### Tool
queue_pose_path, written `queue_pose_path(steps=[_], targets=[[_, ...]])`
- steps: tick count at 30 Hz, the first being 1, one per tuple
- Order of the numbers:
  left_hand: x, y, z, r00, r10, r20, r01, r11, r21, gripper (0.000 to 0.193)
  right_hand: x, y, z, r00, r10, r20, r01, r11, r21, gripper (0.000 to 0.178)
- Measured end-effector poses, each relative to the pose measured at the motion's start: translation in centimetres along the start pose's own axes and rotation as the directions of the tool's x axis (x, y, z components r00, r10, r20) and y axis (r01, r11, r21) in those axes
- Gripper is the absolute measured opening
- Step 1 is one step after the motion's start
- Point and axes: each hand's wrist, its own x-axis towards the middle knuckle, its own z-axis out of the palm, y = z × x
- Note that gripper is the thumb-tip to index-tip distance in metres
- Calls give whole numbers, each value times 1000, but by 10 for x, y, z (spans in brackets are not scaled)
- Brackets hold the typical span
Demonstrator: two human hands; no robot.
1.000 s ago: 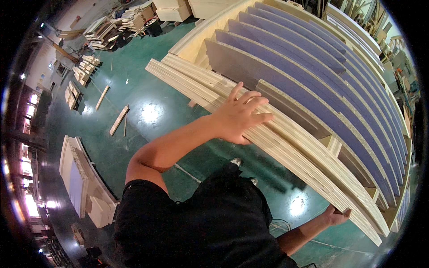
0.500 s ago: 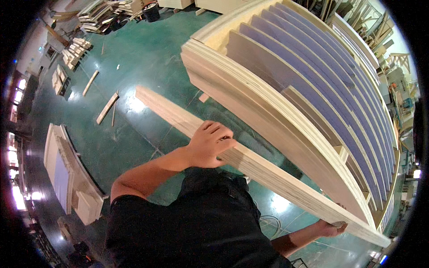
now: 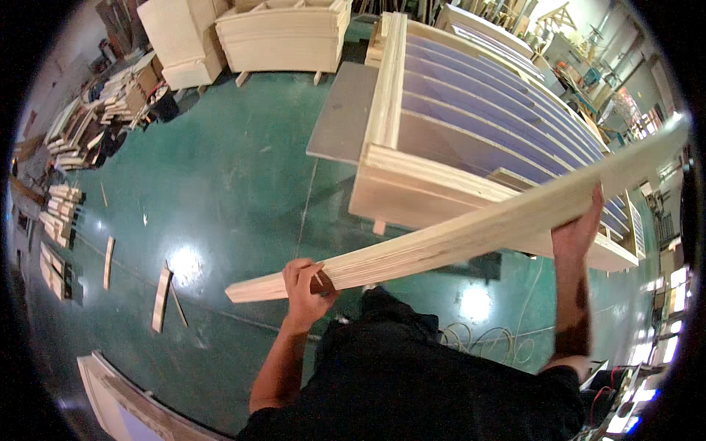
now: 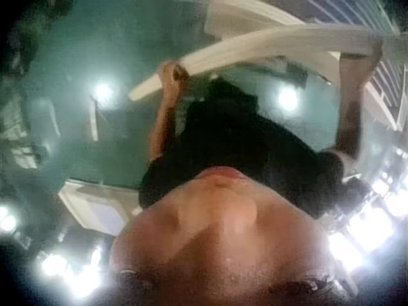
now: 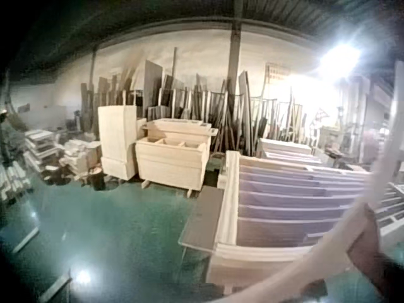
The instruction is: The person uses a nail gun to attach wooden slats to a large curved wooden frame. They then pick up a small wooden block and fit it into the frame structure. The person continues to secure the frame components using the nail gun.
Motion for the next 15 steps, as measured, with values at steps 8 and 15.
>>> queue_pose_path(steps=[8,15], targets=[[79,-172,-68,978,-28,-209,19,999,-45,68,42,103,239,916,212,339,-169,974,-153,61],[128,-347,-193,885,-350,-306,380,924,43,68,52,281,507,639,512,573,-377,859,-347,45]])
